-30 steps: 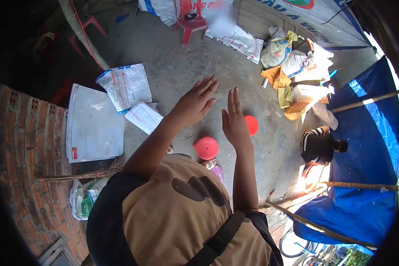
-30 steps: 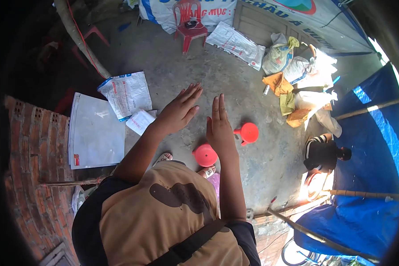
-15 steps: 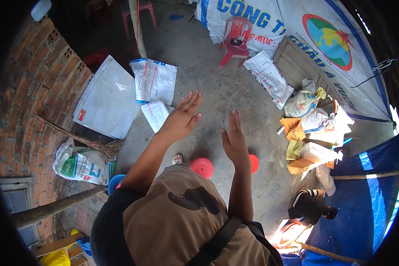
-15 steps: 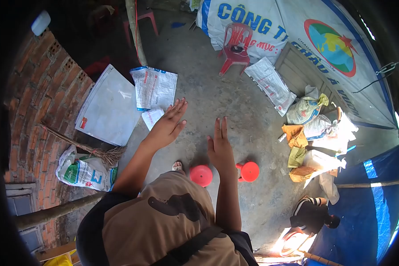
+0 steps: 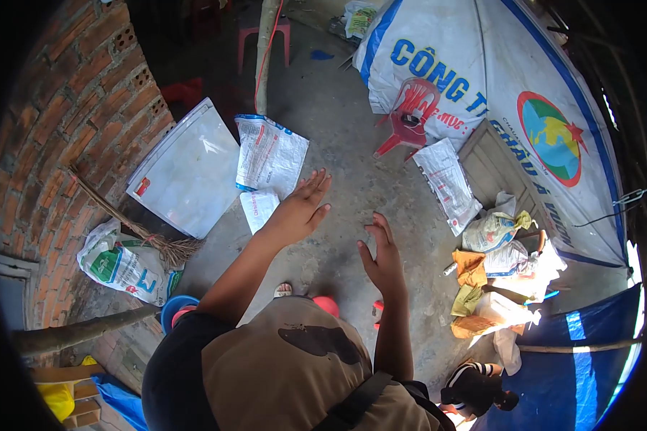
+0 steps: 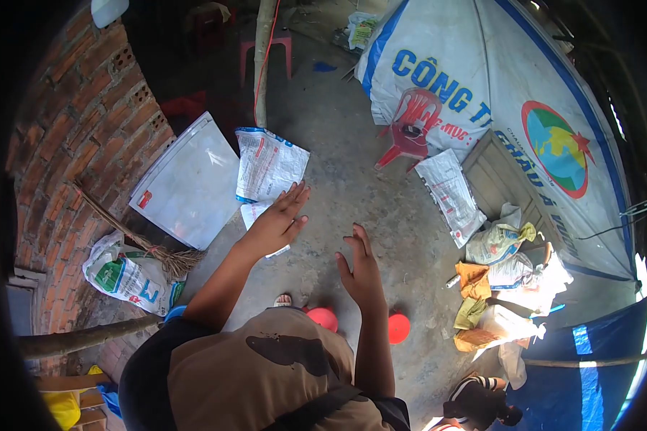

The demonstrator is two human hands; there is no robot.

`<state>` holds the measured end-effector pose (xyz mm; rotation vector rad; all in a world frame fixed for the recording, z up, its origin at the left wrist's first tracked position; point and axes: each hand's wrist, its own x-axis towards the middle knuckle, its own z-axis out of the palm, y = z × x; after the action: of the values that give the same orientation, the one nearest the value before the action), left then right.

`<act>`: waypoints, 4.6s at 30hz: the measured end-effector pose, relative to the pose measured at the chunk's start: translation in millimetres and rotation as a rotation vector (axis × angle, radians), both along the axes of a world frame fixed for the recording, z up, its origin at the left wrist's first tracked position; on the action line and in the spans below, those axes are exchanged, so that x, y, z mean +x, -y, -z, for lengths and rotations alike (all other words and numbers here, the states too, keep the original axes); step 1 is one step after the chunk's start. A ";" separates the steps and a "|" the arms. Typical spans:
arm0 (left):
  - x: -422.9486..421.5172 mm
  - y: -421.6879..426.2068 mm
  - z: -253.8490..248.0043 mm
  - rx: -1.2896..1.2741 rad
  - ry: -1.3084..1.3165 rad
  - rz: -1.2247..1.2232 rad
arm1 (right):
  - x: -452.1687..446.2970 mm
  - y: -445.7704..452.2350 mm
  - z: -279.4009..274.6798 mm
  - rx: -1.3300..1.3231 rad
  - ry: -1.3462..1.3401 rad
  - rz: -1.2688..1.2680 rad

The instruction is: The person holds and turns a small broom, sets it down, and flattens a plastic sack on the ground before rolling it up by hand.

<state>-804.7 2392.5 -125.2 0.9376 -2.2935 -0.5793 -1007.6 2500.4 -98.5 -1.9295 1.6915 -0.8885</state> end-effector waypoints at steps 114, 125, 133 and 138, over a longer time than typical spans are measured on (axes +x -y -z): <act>129.1 14.6 378.1 0.692 0.407 -0.586 | 109.5 230.0 483.5 0.342 -1.450 -1.147; 109.1 45.9 614.6 0.841 0.187 -0.787 | 116.0 323.6 622.7 0.733 -0.523 -0.502; 82.6 106.0 732.1 0.711 0.016 -0.646 | 128.8 315.2 756.9 0.686 -0.417 -0.923; 106.3 134.8 747.2 0.690 0.173 -0.754 | 170.3 346.0 760.2 0.628 -0.406 -1.085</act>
<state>-698.4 2257.7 -872.4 2.1051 -1.6516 -0.9734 -837.3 2154.4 -858.7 -2.1454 0.6642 0.4076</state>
